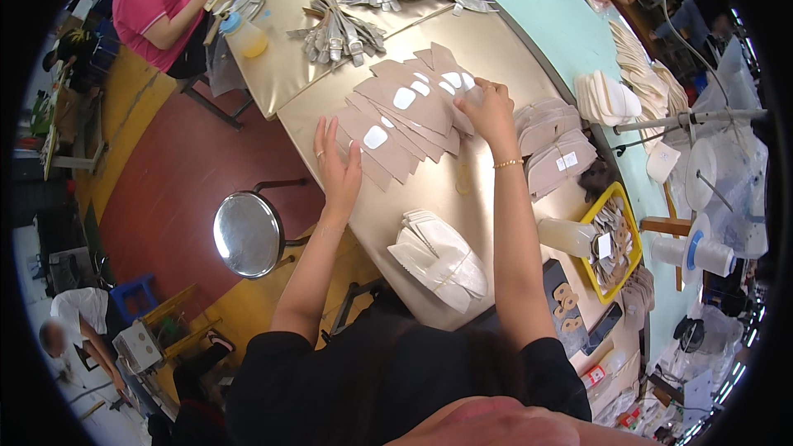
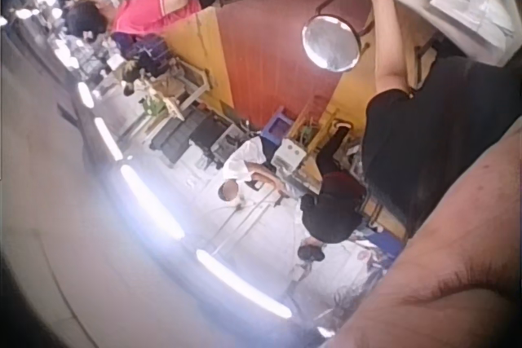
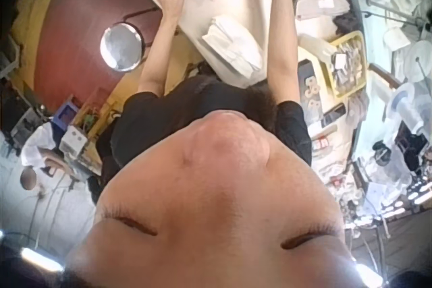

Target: The person handles small beige fabric pieces and white circular inserts on a worktable, placing them into a yellow tray and arranging them on a black mat. They also move a red basket and handle stacks of fabric pieces while other workers are visible nearby.

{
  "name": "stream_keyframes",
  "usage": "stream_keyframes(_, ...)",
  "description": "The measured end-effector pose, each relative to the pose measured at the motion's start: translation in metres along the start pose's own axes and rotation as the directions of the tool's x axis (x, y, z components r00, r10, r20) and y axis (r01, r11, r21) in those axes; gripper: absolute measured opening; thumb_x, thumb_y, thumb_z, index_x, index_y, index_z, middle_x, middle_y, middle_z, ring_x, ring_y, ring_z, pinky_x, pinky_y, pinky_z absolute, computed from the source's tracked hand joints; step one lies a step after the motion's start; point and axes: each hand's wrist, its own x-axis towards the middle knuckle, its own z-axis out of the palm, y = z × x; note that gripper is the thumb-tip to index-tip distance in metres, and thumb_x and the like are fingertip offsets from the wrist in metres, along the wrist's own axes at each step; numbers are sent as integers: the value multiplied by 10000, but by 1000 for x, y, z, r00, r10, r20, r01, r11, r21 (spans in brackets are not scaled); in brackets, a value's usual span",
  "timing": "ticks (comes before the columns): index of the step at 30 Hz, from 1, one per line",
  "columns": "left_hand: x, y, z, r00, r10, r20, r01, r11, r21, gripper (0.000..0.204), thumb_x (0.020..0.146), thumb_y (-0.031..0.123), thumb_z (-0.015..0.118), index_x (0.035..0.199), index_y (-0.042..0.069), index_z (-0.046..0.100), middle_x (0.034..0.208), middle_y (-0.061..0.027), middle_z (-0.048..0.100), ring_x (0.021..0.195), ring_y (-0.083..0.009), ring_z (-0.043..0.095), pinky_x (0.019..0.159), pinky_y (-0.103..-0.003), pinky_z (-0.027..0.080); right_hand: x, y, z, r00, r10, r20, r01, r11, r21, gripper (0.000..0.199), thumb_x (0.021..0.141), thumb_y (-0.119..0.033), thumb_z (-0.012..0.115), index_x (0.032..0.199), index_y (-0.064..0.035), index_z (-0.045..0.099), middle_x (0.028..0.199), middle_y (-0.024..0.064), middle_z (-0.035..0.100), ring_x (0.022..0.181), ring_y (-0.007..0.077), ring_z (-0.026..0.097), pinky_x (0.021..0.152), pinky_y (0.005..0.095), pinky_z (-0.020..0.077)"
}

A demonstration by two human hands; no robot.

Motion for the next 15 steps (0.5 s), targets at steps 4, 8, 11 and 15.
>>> stream_keyframes(4, 41, 0, 1, 995, -93, 44, 51, 819, 571, 650, 878, 434, 687, 1360, 37, 507, 1407, -232, 418, 1311, -367, 396, 1068, -498, 329, -17, 4, 4, 983, -165, -85, 163, 986, -40, 528, 798, -290, 767, 1239, -31, 636, 1289, 252, 539, 1145, 414, 549, 999, 439, 446)
stream_keyframes(8, 81, 0, 18, 978, -191, 84, 70, 683, 727, 644, 830, 572, 674, 1203, 52, 602, 1268, -175, 546, 1195, -336, 500, 968, -480, 382, -26, 9, 0, 965, -233, -123, 236, 972, 3, 452, 794, -257, 768, 1181, -49, 664, 1254, 244, 558, 1136, 398, 548, 997, 439, 440)
stream_keyframes(11, 91, -5, 32, 980, -186, 67, 73, 654, 753, 608, 815, 608, 667, 1095, 69, 631, 1187, -133, 605, 1143, -328, 539, 921, -478, 391, -38, 9, -3, 961, -221, -167, 237, 969, 77, 408, 777, -233, 771, 1138, -64, 683, 1272, 176, 556, 1112, 380, 544, 989, 452, 431)
stream_keyframes(15, 85, -18, 39, 993, -108, 52, 36, 683, 729, 561, 823, 601, 662, 1034, 82, 631, 1105, -103, 637, 1088, -320, 559, 885, -482, 392, -62, 4, -10, 967, -192, -166, 220, 960, 171, 376, 811, -229, 744, 1141, -61, 681, 1268, 159, 561, 1128, 360, 535, 1001, 441, 422)
